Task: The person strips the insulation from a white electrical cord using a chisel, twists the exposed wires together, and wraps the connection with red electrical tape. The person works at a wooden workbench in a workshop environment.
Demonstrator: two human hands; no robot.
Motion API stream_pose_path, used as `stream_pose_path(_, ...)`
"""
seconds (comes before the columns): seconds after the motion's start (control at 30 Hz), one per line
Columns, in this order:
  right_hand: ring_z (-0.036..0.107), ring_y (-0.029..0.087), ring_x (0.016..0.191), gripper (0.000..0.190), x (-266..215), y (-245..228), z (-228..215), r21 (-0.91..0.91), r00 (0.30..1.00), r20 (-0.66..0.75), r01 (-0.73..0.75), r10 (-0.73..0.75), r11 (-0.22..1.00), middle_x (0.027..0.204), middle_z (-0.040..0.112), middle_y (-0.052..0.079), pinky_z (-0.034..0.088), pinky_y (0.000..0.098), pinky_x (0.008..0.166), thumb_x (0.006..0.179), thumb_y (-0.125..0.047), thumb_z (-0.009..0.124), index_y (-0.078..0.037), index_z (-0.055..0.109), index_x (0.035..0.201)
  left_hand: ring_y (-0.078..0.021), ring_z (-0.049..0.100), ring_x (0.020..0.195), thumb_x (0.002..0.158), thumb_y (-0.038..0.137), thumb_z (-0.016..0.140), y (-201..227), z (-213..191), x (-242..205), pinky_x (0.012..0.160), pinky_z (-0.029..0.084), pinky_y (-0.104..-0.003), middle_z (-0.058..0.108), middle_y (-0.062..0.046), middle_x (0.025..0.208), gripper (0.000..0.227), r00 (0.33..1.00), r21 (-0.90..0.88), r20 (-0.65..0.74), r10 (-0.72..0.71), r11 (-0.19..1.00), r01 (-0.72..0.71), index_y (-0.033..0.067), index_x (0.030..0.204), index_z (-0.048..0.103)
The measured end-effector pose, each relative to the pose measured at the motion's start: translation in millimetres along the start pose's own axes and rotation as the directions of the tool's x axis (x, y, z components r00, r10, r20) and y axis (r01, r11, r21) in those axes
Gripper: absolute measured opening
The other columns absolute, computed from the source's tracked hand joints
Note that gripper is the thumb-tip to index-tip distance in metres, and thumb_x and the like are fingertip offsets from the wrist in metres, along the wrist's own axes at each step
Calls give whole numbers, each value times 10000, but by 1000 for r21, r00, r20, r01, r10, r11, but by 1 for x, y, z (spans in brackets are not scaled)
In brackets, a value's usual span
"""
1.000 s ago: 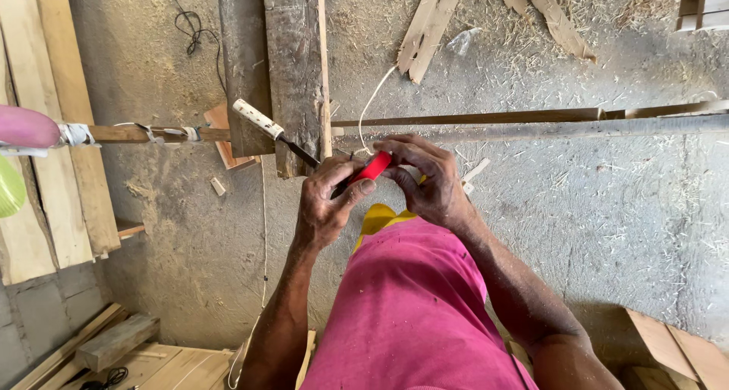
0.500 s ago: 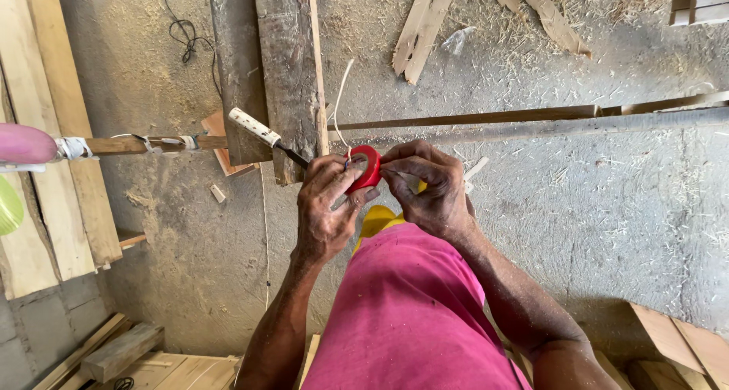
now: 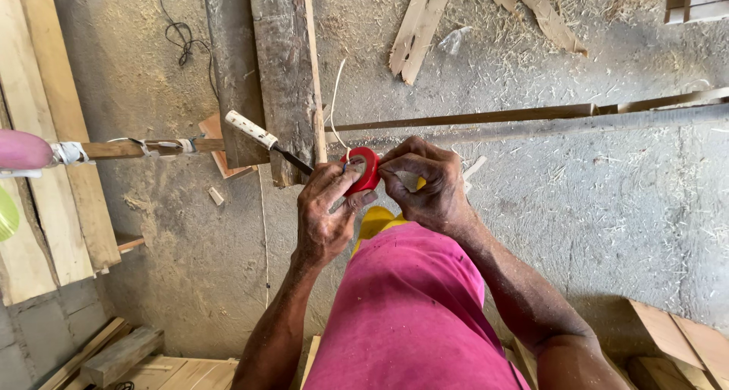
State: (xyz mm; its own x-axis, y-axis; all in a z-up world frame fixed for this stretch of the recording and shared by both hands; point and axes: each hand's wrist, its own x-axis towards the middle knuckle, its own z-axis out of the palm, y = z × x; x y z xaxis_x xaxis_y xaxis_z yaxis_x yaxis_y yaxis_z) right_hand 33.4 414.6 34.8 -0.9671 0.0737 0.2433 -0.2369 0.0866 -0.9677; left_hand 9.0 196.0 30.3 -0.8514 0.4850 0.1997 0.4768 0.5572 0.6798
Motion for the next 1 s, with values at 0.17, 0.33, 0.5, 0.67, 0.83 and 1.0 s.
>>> stream_pose_path(0.17,768,209,912,107,3,-1,-4,31,998,47,-32,31,999,1006,750,122,639,313,761,880,-16,801,-38,775,981,-227,687,996,897,246,823,2,0,-5,849,634,-340,697,-110,1045,372,998,-68,13,-69,995,70,12,1166,716)
stream_pose_path(0.33,762,203,875,91,3,-1,-4,-46,998,62,-12,15,999,958,750,122,630,318,738,853,-31,804,-28,775,940,-242,670,979,907,240,793,3,-1,-1,842,621,-358,668,-135,1033,345,998,45,16,-59,997,58,9,1153,720)
stream_pose_path(0.5,759,177,855,51,5,2,-1,18,997,63,-49,47,999,932,741,104,662,298,752,889,-48,789,-25,768,929,-228,680,1009,967,341,761,16,-11,1,869,605,-354,689,-115,1080,408,999,-121,12,-32,992,33,12,1199,699)
stream_pose_path(0.67,764,189,899,79,13,5,-7,104,980,108,-180,169,978,989,737,107,676,302,786,913,-62,755,-22,768,980,-190,680,961,948,427,720,20,-15,5,845,598,-337,695,-82,1054,487,983,-180,98,-154,969,170,43,1248,710)
stream_pose_path(0.83,714,235,1113,302,15,14,-15,133,963,270,-35,-3,990,1269,706,139,616,341,928,1000,-127,658,-37,678,1287,-173,702,924,885,521,745,8,-16,-2,801,646,-371,731,-64,1072,462,906,-473,235,-351,773,422,111,1098,757)
stream_pose_path(1.0,753,206,970,283,4,30,-5,178,955,291,-120,65,977,1122,714,137,623,344,838,1001,-254,661,-28,666,1171,-173,726,992,922,461,757,-17,-13,-1,877,660,-390,764,-55,1088,360,912,-601,153,-380,697,391,132,1070,768)
